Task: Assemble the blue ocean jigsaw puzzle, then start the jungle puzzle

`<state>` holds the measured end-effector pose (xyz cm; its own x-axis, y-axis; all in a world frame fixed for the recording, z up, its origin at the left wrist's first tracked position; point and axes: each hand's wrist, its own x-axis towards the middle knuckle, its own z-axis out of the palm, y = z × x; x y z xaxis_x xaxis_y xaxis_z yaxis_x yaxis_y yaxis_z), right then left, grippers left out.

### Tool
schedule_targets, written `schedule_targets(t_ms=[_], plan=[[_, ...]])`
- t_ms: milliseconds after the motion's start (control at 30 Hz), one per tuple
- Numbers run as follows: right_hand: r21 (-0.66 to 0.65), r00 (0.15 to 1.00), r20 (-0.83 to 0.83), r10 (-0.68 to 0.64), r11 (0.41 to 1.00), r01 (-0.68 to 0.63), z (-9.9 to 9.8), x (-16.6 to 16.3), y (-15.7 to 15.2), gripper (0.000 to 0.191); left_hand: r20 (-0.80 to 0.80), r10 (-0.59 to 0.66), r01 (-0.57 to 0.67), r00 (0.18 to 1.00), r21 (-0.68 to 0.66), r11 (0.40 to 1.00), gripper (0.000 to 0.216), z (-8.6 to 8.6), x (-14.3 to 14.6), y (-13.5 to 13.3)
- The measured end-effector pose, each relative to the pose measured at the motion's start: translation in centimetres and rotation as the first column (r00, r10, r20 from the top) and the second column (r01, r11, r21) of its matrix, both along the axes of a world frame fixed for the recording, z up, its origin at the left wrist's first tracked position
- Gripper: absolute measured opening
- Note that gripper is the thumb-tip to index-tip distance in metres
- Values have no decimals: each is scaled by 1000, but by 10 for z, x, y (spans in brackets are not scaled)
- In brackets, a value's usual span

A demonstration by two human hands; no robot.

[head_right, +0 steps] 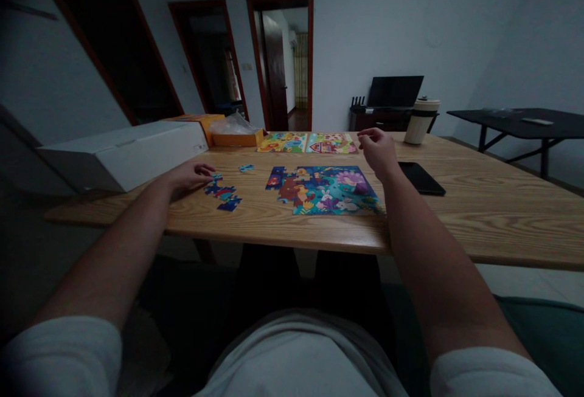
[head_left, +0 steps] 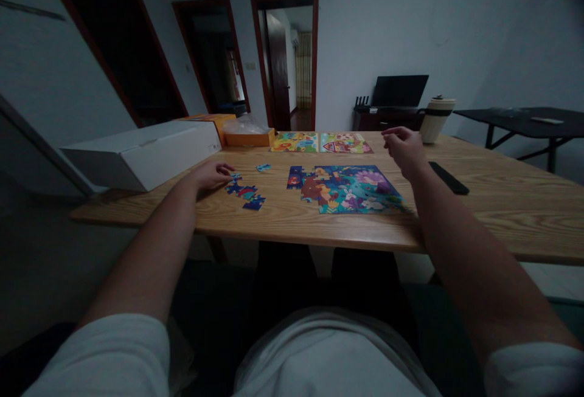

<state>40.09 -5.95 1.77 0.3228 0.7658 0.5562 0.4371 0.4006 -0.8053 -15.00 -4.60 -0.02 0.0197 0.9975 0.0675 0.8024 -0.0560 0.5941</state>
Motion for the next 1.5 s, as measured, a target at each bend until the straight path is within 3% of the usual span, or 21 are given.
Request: schedule_targets(t_ms=[100,233,467,767,900,1033,1133,1267,1400,1500], plan=[[-13,999,27,16,1000,-16,-1,-3,-2,20,20,-52,52,998,-13,999,51,6,5,-4],[-27,997,73,33,999,-31,-3,-3,-2,21,-39,-161,153,986,-153,976,49,16,13,-11],[-48,989,136,53,998,-47,-3,-7,-1,24,-127,-115,85,985,-221,972,63,24,18,-15],[-92,981,180,73,994,-57,1,-16,-10,27,-185,-158,115,970,-222,968,43,36,22,-14],[-104,966,250,71,994,-46,-2,-18,-8,24,-132,-217,203,967,-115,972,37,55,53,-15],[-144,940,307,149,984,-109,-10,-23,-5,22,-18,-316,317,949,28,948,41,67,118,-10],[-196,911,352,217,968,-155,-15,-27,-3,19,120,-390,385,913,61,921,35,60,179,-1],[-229,871,428,242,961,-154,-20,-29,-2,15,218,-342,327,914,101,940,25,32,242,17],[-260,836,466,289,948,-183,-22,-30,-1,15,165,-308,286,937,148,947,22,2,259,26],[-278,818,488,304,943,-185,-23,-31,1,15,-21,-335,334,942,140,932,19,-10,253,25]])
